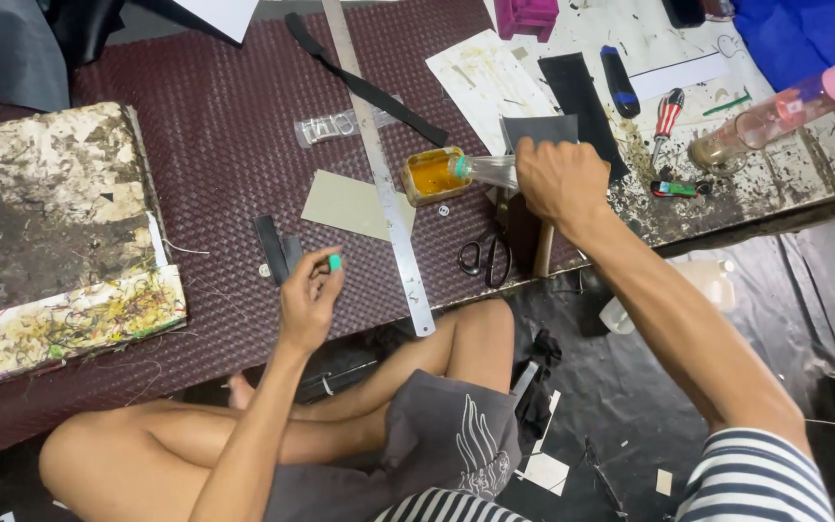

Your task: Measuring, gluing, and hammering leather components to assemble a product

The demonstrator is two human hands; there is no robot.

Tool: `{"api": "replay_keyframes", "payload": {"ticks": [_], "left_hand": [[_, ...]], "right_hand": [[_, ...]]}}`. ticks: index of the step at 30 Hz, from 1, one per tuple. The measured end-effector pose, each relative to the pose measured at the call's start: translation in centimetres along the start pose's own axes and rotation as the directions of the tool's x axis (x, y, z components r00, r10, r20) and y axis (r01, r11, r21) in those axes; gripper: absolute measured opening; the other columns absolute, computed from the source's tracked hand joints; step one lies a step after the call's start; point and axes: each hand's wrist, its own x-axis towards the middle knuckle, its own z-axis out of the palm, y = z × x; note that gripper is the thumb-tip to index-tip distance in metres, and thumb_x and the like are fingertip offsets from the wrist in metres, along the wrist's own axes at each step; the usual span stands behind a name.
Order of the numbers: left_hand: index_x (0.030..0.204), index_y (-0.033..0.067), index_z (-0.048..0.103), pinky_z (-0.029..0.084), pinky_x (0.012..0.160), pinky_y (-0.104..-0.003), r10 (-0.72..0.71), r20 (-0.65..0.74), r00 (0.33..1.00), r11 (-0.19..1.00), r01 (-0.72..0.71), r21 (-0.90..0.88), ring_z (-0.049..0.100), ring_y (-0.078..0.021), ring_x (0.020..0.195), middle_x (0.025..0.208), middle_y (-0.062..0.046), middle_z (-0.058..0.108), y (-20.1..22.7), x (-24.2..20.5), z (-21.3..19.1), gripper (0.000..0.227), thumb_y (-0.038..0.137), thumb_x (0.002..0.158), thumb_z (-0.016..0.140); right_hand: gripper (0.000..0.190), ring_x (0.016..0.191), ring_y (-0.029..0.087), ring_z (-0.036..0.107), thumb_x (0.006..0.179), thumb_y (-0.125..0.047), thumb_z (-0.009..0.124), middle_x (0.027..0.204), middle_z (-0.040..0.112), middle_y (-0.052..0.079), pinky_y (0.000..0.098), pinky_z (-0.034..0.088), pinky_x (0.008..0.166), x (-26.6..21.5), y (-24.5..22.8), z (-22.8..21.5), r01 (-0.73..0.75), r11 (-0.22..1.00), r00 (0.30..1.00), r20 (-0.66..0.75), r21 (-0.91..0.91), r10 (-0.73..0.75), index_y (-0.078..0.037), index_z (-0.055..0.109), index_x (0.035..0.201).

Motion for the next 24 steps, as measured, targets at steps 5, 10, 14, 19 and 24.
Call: {"api": "replay_keyframes", "payload": {"ticks": [5,10,14,19,24], "left_hand": [[0.122,-0.0049,0.065,0.061,0.075,-0.034,0.224,-0.051,0.973,0.962,-0.213,0.171,0.073,-0.0268,0.089,0.104,-0.02,0.074,-0.4,-1.0,0.5,0.039,0.007,0.088,0.08],[0.11,0.0007,0.072,0.063,0.07,-0.032,0.294,-0.055,0.954,0.929,-0.272,0.249,0.075,-0.025,0.083,0.099,-0.013,0.076,-0.1,-1.2,0.5,0.032,0.007,0.082,0.085],[0.106,0.0032,0.074,0.062,0.064,-0.034,0.356,-0.038,0.934,0.894,-0.329,0.304,0.074,-0.028,0.072,0.087,-0.011,0.075,0.1,-1.1,0.7,0.03,0.011,0.08,0.087],[0.104,0.0063,0.075,0.059,0.059,-0.035,0.398,-0.014,0.917,0.856,-0.366,0.366,0.072,-0.0271,0.066,0.084,-0.01,0.075,0.5,-1.0,0.9,0.029,0.014,0.079,0.087],[0.104,0.0042,0.073,0.059,0.06,-0.035,0.425,-0.001,0.905,0.848,-0.398,0.35,0.072,-0.0288,0.067,0.084,-0.012,0.074,0.9,-1.0,0.9,0.025,0.013,0.082,0.084]], "right_hand": [[0.016,0.068,0.029,0.075,0.088,-0.016,0.052,0.072,0.071,0.004,0.0449,0.055,0.062,1.9,-0.2,-2.0,0.065,0.995,0.998,-0.013,-0.075,-0.066,-0.013,0.064,0.098],[0.015,0.068,0.028,0.075,0.089,-0.014,0.051,0.071,0.07,0.003,0.0444,0.055,0.061,1.9,-0.7,-2.7,0.12,0.987,0.992,-0.027,-0.11,-0.123,-0.012,0.064,0.097],[0.018,0.07,0.026,0.076,0.092,-0.012,0.051,0.074,0.074,0.003,0.0445,0.053,0.061,3.2,-0.4,-2.5,0.199,0.965,0.98,0.05,-0.17,-0.193,-0.012,0.068,0.096],[0.018,0.07,0.023,0.075,0.092,-0.014,0.052,0.071,0.073,-0.001,0.0425,0.051,0.061,5.2,-0.4,-3.4,0.269,0.927,0.963,0.041,-0.26,-0.268,-0.015,0.07,0.091],[0.02,0.075,0.022,0.077,0.095,-0.015,0.051,0.075,0.075,-0.001,0.0404,0.051,0.065,5.6,-0.9,-5.3,0.284,0.921,0.959,0.063,-0.267,-0.278,-0.014,0.071,0.094]]}}
